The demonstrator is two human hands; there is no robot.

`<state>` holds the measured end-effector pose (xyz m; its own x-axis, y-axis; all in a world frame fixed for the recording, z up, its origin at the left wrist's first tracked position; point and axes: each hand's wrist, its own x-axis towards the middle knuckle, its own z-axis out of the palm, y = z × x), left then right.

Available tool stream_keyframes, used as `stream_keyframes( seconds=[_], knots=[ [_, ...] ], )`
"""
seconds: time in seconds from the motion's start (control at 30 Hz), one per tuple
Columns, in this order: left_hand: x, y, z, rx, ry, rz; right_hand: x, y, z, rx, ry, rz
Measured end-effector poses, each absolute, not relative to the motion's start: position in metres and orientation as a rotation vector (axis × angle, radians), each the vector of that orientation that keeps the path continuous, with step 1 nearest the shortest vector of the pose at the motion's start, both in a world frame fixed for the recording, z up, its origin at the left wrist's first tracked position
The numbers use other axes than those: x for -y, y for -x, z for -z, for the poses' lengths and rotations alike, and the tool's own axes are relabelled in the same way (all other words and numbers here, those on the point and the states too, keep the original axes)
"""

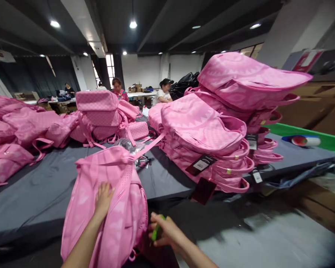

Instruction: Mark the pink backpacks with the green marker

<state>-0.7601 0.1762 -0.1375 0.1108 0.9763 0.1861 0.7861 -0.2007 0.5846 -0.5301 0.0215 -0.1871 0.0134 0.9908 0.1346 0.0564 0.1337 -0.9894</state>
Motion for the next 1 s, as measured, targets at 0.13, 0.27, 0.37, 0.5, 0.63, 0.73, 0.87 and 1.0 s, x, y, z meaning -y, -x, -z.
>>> stream_keyframes(
  seconds=[0.13, 0.27, 0.37, 0.5, 0.63, 0.73, 0.87, 1.0],
  knots=[
    [-0.151, 0.722, 0.163, -1.464, -2.079, -0.750, -0.019, 0.484, 0.122, 0.916, 1.199, -0.952],
    [-0.138, 0.707, 0.151, -1.339, -2.064, -0.784, -0.044, 0.503, 0.051, 0.975, 1.141, -0.674],
    [-0.139, 0.726, 0.125, -1.307, -2.042, -0.807, -0.075, 0.545, 0.031, 1.204, 1.044, -0.540],
    [-0.130, 0.768, 0.096, -1.367, -2.091, -0.864, -0.114, 0.571, 0.054, 1.511, 0.983, -0.508],
    [-0.097, 0.774, 0.112, -1.385, -2.074, -0.543, -0.116, 0.550, 0.093, 1.292, 1.137, -0.547],
    [-0.093, 0.756, 0.132, -1.454, -2.010, -0.575, -0.105, 0.530, 0.109, 1.091, 1.264, -0.611],
    [-0.124, 0.747, 0.133, -1.510, -1.953, -0.778, -0.093, 0.515, 0.122, 1.039, 1.335, -0.592],
    [-0.130, 0.758, 0.123, -1.464, -1.881, -0.501, -0.085, 0.525, 0.151, 0.939, 1.391, -0.586]
  ],
)
